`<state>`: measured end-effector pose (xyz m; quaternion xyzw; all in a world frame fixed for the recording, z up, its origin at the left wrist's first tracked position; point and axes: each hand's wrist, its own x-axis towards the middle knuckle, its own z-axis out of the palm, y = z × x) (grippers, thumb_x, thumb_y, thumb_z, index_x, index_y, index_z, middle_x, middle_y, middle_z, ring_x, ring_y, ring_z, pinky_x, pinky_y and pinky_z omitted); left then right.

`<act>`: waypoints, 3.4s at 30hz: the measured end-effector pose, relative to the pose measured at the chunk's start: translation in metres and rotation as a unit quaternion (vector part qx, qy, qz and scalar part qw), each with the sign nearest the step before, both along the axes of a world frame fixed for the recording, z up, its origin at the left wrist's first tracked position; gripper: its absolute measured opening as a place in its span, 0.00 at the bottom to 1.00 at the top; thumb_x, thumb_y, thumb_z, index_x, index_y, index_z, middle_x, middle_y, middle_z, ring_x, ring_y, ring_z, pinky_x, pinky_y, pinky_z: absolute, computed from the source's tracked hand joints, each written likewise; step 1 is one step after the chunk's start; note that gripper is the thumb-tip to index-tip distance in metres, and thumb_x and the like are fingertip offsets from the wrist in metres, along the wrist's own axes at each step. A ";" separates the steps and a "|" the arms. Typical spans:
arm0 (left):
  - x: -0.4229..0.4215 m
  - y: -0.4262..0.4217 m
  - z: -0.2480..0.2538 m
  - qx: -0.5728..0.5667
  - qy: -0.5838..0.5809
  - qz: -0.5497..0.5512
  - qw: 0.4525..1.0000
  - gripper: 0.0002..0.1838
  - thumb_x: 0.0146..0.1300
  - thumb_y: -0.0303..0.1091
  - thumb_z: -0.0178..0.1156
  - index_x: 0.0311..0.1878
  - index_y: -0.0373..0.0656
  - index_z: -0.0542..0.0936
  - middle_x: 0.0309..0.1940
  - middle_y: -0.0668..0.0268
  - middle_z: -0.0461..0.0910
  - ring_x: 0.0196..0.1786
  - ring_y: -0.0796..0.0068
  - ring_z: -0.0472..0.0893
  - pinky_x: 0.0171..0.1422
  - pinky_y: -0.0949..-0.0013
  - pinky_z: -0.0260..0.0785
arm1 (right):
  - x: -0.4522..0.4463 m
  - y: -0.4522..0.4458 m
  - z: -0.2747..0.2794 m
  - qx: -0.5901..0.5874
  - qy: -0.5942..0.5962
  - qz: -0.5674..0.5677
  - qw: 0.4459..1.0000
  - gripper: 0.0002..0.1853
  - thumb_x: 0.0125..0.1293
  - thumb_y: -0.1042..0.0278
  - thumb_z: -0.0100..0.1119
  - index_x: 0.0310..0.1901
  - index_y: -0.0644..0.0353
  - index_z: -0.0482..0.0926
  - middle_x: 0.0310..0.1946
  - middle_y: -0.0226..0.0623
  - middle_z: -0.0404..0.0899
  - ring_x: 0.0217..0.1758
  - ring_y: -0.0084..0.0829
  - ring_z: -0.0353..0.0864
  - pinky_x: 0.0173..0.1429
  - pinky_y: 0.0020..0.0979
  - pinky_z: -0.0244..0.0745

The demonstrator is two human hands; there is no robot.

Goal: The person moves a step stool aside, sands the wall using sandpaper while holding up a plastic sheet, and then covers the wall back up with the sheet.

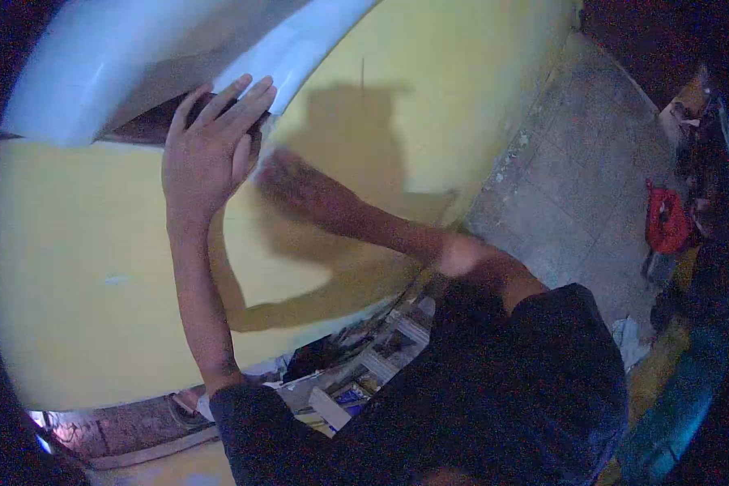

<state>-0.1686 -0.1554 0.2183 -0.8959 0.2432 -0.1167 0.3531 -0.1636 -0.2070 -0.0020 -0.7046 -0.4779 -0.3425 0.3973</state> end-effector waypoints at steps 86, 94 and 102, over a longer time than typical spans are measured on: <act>0.019 0.013 -0.011 -0.005 -0.011 0.007 1.000 0.25 0.58 0.33 0.51 0.62 0.57 0.73 0.65 0.79 0.71 0.66 0.79 0.69 0.65 0.58 0.57 | 0.086 -0.031 -0.059 0.271 0.237 -0.002 0.933 0.31 0.64 0.86 0.41 0.70 0.61 0.56 0.71 0.52 0.51 0.75 0.47 0.48 0.75 0.40 0.53; 0.016 0.007 -0.006 -0.007 -0.002 -0.016 1.000 0.24 0.59 0.34 0.54 0.61 0.55 0.73 0.64 0.79 0.72 0.66 0.78 0.69 0.63 0.58 0.59 | 0.067 -0.039 -0.060 0.228 0.234 -0.031 0.945 0.29 0.65 0.83 0.40 0.70 0.63 0.57 0.71 0.51 0.54 0.75 0.47 0.49 0.76 0.40 0.50; 0.000 -0.006 0.011 -0.026 0.056 0.008 0.998 0.28 0.56 0.31 0.55 0.63 0.52 0.71 0.67 0.72 0.68 0.70 0.71 0.64 0.66 0.56 0.57 | 0.100 -0.042 -0.027 0.240 0.144 -0.051 0.959 0.20 0.71 0.73 0.45 0.64 0.63 0.66 0.67 0.51 0.62 0.72 0.44 0.60 0.73 0.36 0.56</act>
